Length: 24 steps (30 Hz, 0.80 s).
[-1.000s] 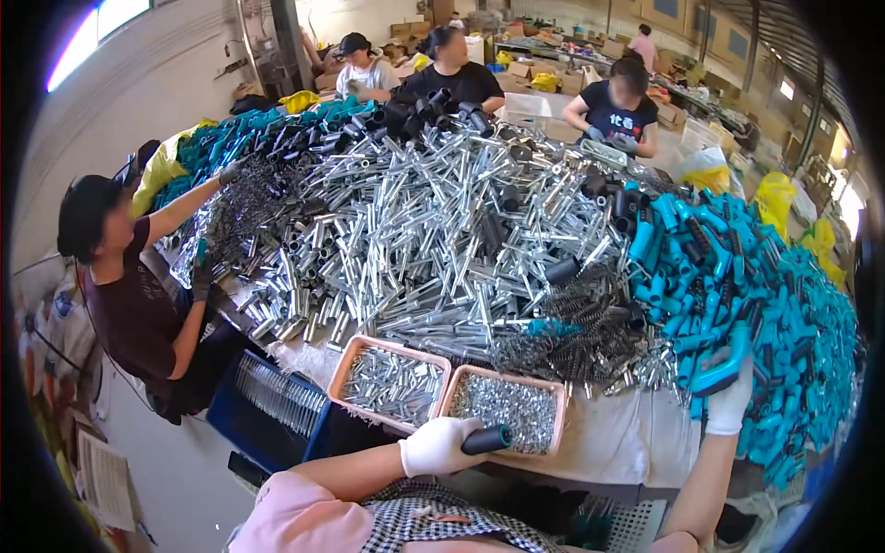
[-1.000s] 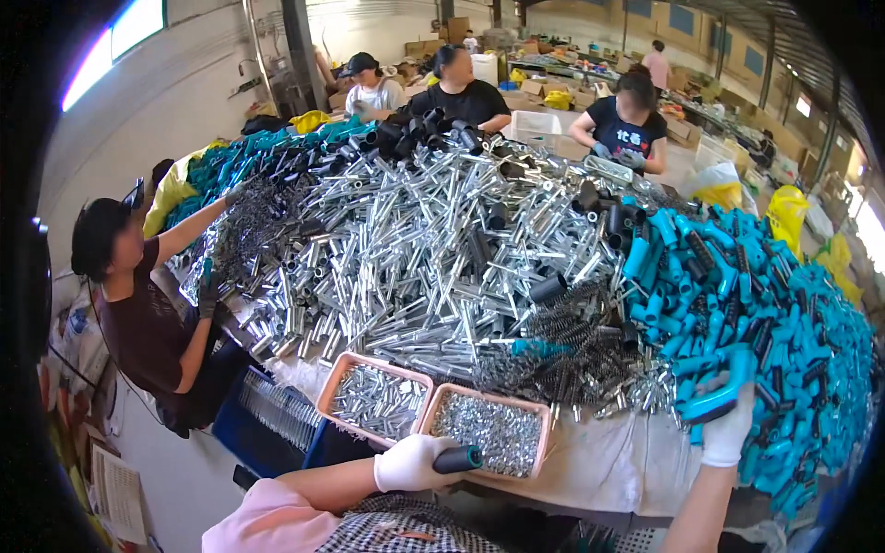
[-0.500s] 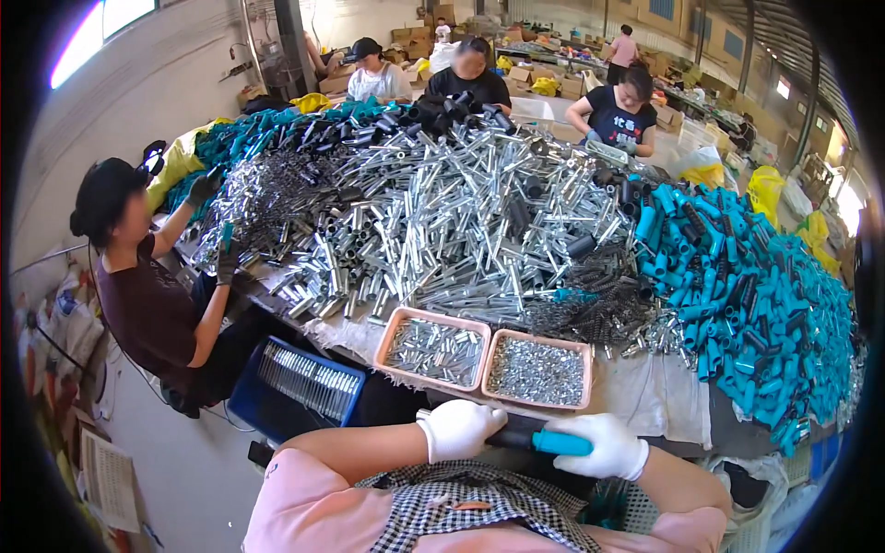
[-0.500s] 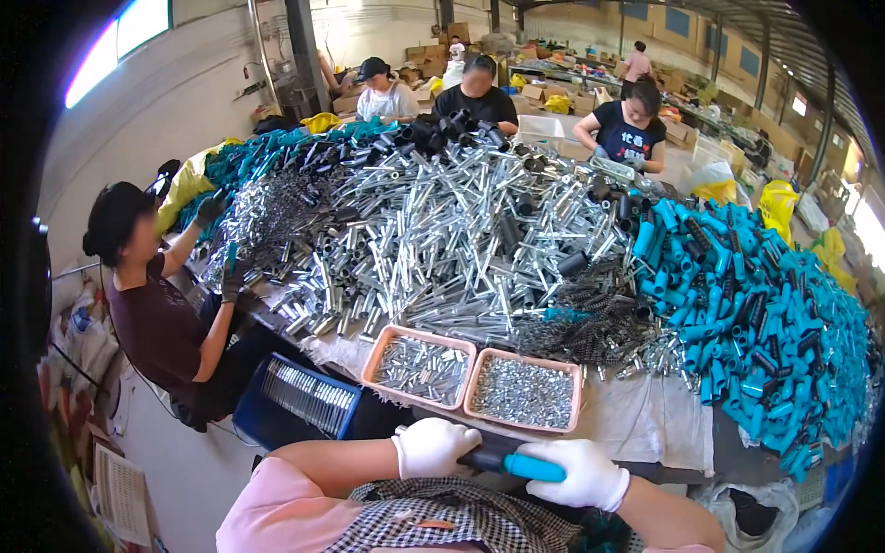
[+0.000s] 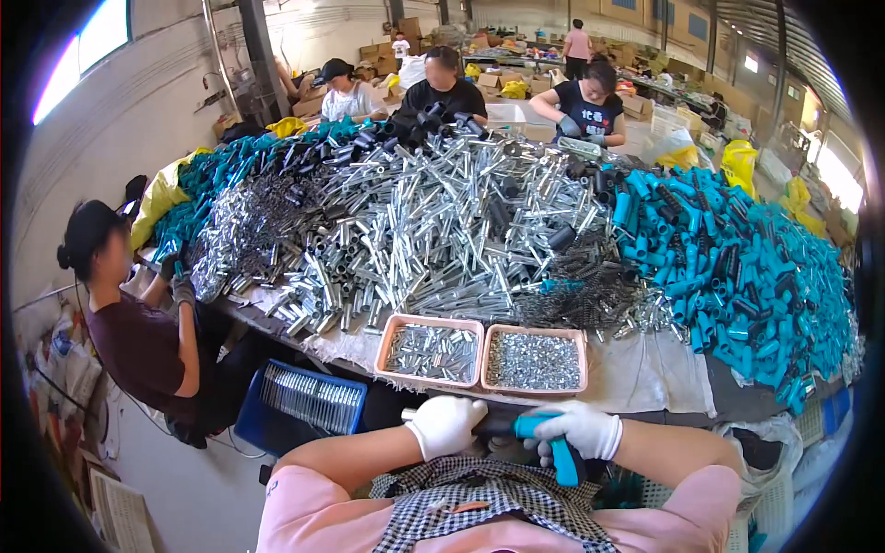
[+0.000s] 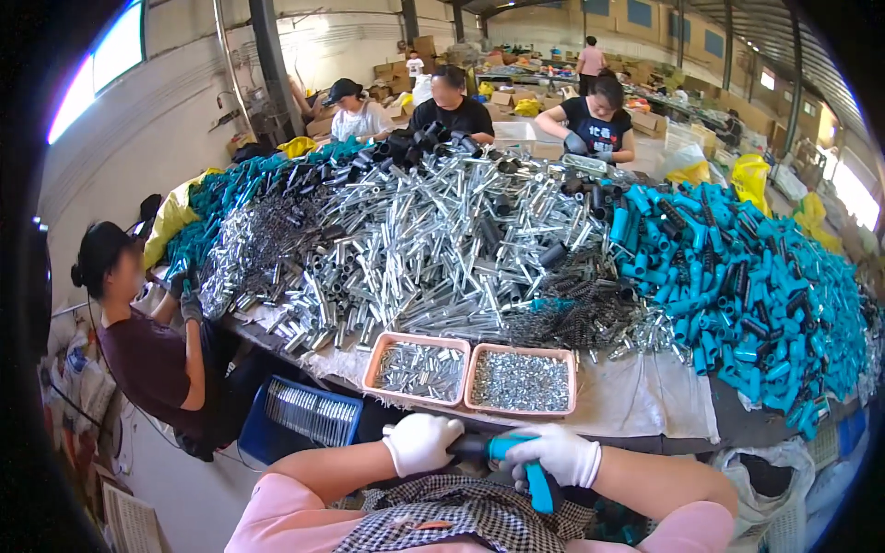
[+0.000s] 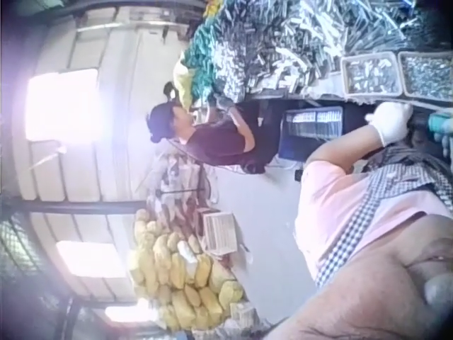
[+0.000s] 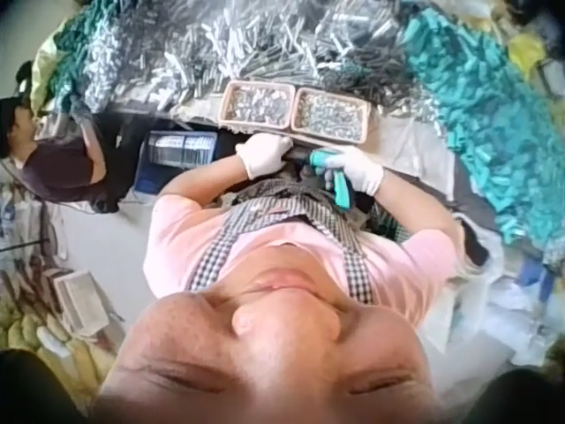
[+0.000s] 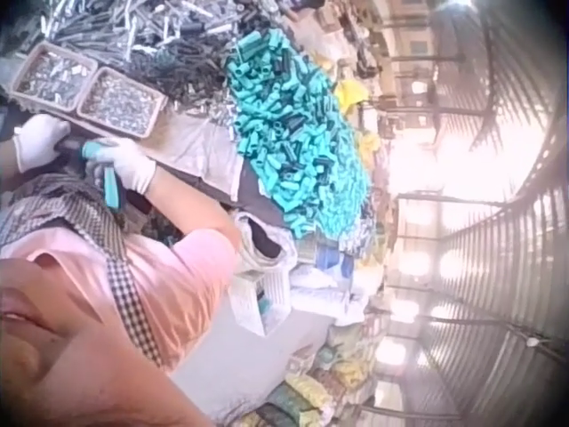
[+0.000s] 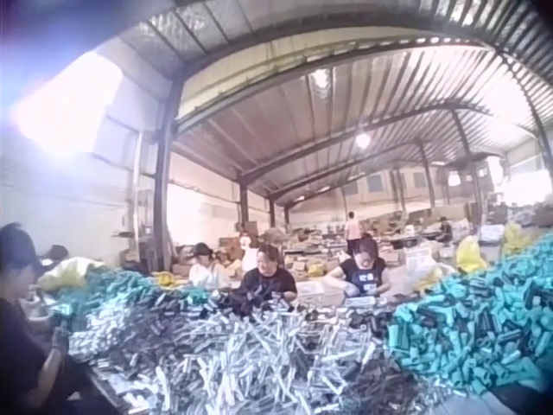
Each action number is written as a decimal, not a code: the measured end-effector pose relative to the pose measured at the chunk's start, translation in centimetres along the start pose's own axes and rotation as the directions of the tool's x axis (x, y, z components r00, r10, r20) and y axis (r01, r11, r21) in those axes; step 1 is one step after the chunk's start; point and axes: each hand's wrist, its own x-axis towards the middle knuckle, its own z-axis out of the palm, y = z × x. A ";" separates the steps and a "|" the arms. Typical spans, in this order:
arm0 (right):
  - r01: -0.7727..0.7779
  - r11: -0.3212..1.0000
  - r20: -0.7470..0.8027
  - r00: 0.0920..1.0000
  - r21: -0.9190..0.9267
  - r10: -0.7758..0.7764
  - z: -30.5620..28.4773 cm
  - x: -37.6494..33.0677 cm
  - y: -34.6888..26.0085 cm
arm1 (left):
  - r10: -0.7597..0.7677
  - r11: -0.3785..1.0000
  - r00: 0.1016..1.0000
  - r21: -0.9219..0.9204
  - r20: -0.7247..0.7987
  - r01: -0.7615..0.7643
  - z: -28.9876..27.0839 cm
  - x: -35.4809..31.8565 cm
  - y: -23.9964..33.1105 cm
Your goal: Assembling hand tools by manually sliding plastic handles onto metal rods and securing them with small components.
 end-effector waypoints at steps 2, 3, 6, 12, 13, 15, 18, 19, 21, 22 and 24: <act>0.119 0.992 0.025 0.993 -0.050 -0.118 0.1 -0.4 -0.1 | 0.001 1.000 0.997 0.015 -0.079 0.000 0.3 0.3 -0.4; 0.170 0.975 0.050 0.985 -0.144 -0.165 0.4 -0.7 -0.3 | 0.069 0.996 0.986 0.058 -0.153 -0.060 0.6 0.5 -0.9; 0.082 0.992 0.008 0.997 0.094 -0.083 -0.2 0.0 0.6 | 0.224 0.955 0.933 0.256 -0.282 -0.152 -0.3 1.4 -1.6; 0.085 0.720 0.224 0.919 0.689 -0.324 2.9 1.7 2.9 | 0.514 0.838 0.684 0.473 -0.517 -0.271 -2.9 3.6 -5.5; 0.353 0.711 0.039 0.881 0.608 -0.472 4.3 0.7 1.7 | 0.451 0.880 0.693 0.409 -0.562 -0.241 -2.5 3.7 -5.6; 0.685 0.728 -0.283 0.701 0.012 -0.655 3.5 0.1 0.3 | 0.240 0.956 0.829 0.269 -0.505 -0.113 -2.1 3.2 -5.2; 0.580 -0.046 0.096 0.057 -0.813 -0.994 1.9 -1.8 0.8 | -0.054 0.992 0.983 0.099 -0.177 0.072 -1.4 2.6 -2.9; 0.451 -0.313 0.366 0.032 -0.836 -0.930 0.6 -2.1 0.7 | 0.066 0.996 0.988 0.073 -0.139 -0.056 -1.5 2.2 -1.5; 0.456 -0.043 0.060 0.023 -0.889 -0.998 -0.1 -1.6 0.2 | 0.144 0.989 0.973 0.045 -0.179 -0.138 -0.7 1.5 -0.9; 0.501 0.033 -0.036 0.003 -0.865 -0.999 -1.1 -1.2 -1.5 | 0.119 0.993 0.972 0.038 -0.201 -0.113 -0.9 1.4 -0.6; 0.598 0.315 -0.215 0.235 -0.737 -0.948 -2.3 0.0 -1.7 | 0.015 0.996 0.897 -0.069 -0.441 -0.051 -2.3 1.6 -1.5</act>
